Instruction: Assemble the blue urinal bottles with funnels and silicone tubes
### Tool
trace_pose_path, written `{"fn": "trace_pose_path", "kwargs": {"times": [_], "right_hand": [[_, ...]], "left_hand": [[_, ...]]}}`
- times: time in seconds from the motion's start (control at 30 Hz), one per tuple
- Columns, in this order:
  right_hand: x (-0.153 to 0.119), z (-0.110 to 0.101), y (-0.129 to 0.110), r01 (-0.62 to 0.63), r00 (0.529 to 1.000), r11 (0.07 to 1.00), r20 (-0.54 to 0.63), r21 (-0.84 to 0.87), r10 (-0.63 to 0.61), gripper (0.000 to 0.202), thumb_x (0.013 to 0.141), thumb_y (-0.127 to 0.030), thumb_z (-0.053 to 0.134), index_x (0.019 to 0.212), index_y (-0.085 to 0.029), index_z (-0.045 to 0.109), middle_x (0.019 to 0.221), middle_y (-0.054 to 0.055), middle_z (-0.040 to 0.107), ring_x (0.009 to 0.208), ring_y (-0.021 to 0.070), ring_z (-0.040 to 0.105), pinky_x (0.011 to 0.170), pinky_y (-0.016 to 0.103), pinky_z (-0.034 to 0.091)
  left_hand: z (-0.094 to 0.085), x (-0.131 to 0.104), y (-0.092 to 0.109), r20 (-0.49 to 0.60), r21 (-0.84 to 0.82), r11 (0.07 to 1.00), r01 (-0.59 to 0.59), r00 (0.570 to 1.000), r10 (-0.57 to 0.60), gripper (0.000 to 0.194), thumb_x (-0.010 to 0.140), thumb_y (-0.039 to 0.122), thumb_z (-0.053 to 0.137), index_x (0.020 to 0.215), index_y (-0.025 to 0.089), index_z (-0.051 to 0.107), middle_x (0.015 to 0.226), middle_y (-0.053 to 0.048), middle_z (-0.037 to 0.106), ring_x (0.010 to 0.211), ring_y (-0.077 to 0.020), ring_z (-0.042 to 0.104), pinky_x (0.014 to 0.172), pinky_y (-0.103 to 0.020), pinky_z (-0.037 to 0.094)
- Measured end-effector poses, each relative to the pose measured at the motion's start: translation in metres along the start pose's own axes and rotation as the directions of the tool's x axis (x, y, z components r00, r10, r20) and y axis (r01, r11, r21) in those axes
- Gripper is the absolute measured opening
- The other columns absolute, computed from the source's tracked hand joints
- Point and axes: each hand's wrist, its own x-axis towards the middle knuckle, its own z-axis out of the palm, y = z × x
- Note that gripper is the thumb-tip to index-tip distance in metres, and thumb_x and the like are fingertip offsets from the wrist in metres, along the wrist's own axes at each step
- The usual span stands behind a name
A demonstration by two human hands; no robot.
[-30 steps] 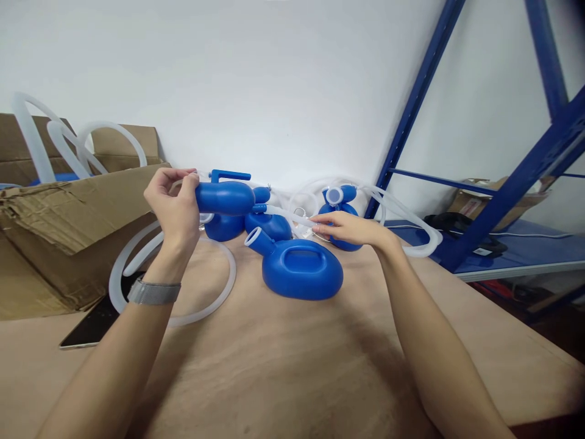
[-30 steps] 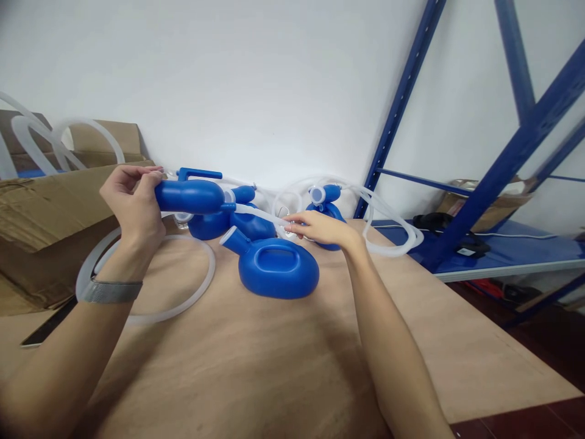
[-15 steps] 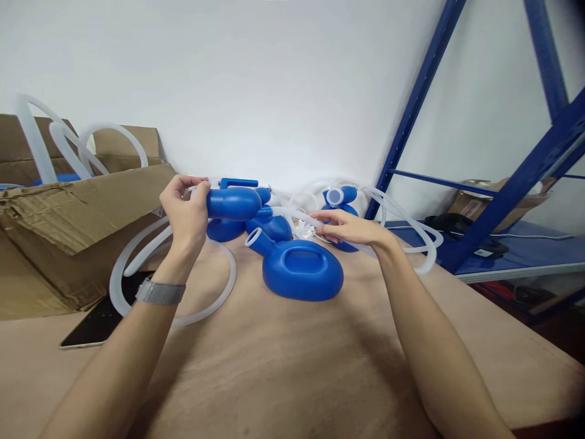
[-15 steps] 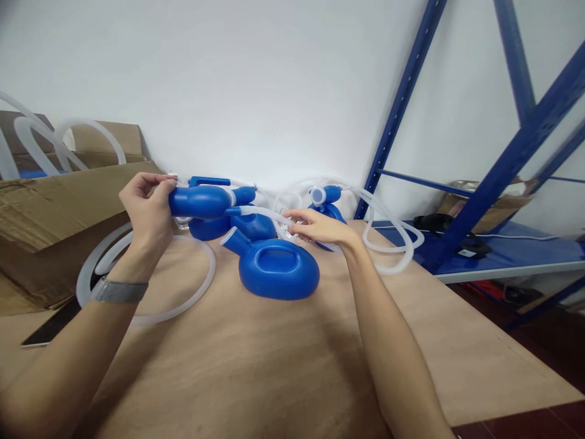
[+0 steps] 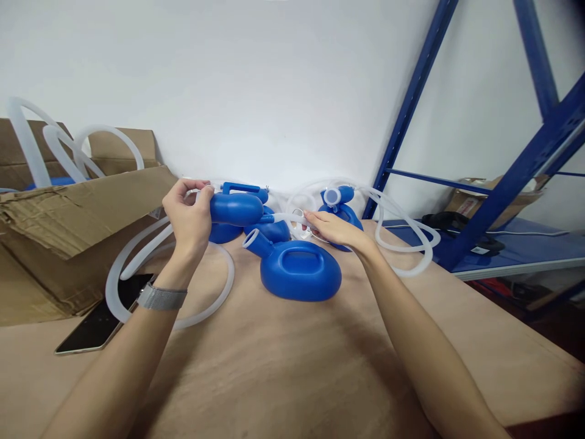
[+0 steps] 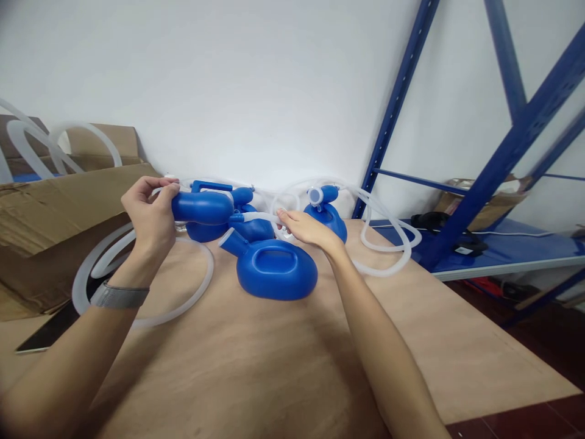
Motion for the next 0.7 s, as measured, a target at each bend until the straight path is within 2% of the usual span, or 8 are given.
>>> {"fn": "trace_pose_path", "kwargs": {"times": [0.1, 0.2, 0.37, 0.5, 0.63, 0.7], "right_hand": [[0.001, 0.002, -0.001, -0.041, 0.999, 0.999, -0.002, -0.031, 0.041, 0.054, 0.102, -0.064, 0.039, 0.088, -0.019, 0.066, 0.079, 0.004, 0.061, 0.065, 0.0159, 0.051, 0.058, 0.028, 0.039], [0.001, 0.004, -0.002, -0.048, 0.999, 0.999, 0.025, 0.011, 0.047, 0.05, 0.101, -0.062, 0.045, 0.089, -0.019, 0.067, 0.087, 0.006, 0.067, 0.067, 0.0159, 0.056, 0.06, 0.028, 0.044], [0.003, 0.007, -0.003, -0.018, 0.999, 0.999, 0.027, 0.043, 0.017, 0.044, 0.103, -0.055, 0.046, 0.1, -0.018, 0.07, 0.099, 0.007, 0.07, 0.069, 0.0154, 0.061, 0.067, 0.028, 0.05], [0.004, 0.008, -0.001, -0.008, 0.999, 0.998, 0.032, 0.054, 0.007, 0.044, 0.104, -0.056, 0.044, 0.109, -0.021, 0.07, 0.104, 0.006, 0.069, 0.07, 0.015, 0.058, 0.069, 0.028, 0.049], [0.009, 0.012, 0.007, -0.064, 0.997, 0.989, 0.055, 0.134, 0.057, 0.058, 0.104, -0.067, 0.034, 0.096, -0.02, 0.067, 0.092, 0.005, 0.064, 0.066, 0.0145, 0.052, 0.065, 0.028, 0.047], [0.012, 0.016, 0.012, -0.068, 0.997, 0.98, 0.053, 0.188, 0.058, 0.057, 0.102, -0.069, 0.038, 0.088, -0.02, 0.064, 0.089, 0.004, 0.062, 0.064, 0.0132, 0.049, 0.061, 0.027, 0.045]], "left_hand": [[0.001, -0.002, 0.003, -0.016, 0.016, 0.999, -0.028, 0.999, 0.029, 0.01, 0.077, 0.016, 0.068, 0.072, 0.022, 0.061, 0.086, -0.002, 0.073, 0.087, -0.0202, 0.071, 0.084, -0.033, 0.057], [0.001, -0.005, 0.007, -0.051, 0.069, 0.995, -0.07, 0.996, 0.073, 0.011, 0.079, 0.016, 0.067, 0.074, 0.022, 0.06, 0.09, -0.002, 0.072, 0.091, -0.0209, 0.072, 0.086, -0.033, 0.058], [0.001, -0.003, 0.006, -0.075, 0.128, 0.981, -0.148, 0.985, 0.159, 0.009, 0.079, 0.017, 0.068, 0.077, 0.021, 0.06, 0.095, -0.004, 0.072, 0.1, -0.023, 0.071, 0.091, -0.035, 0.057], [0.001, -0.002, 0.001, -0.055, 0.065, 0.993, -0.1, 0.993, 0.104, 0.008, 0.078, 0.019, 0.068, 0.075, 0.021, 0.061, 0.092, -0.003, 0.073, 0.094, -0.0214, 0.072, 0.089, -0.034, 0.057], [0.003, -0.004, 0.0, -0.056, 0.013, 0.999, -0.029, 0.998, 0.03, 0.007, 0.079, 0.022, 0.067, 0.075, 0.022, 0.061, 0.09, -0.002, 0.073, 0.092, -0.0201, 0.072, 0.084, -0.032, 0.057], [0.004, -0.007, 0.001, -0.053, 0.023, 0.999, -0.034, 0.998, 0.035, 0.007, 0.078, 0.022, 0.068, 0.075, 0.022, 0.061, 0.092, -0.003, 0.074, 0.091, -0.0199, 0.072, 0.084, -0.031, 0.057]]}}
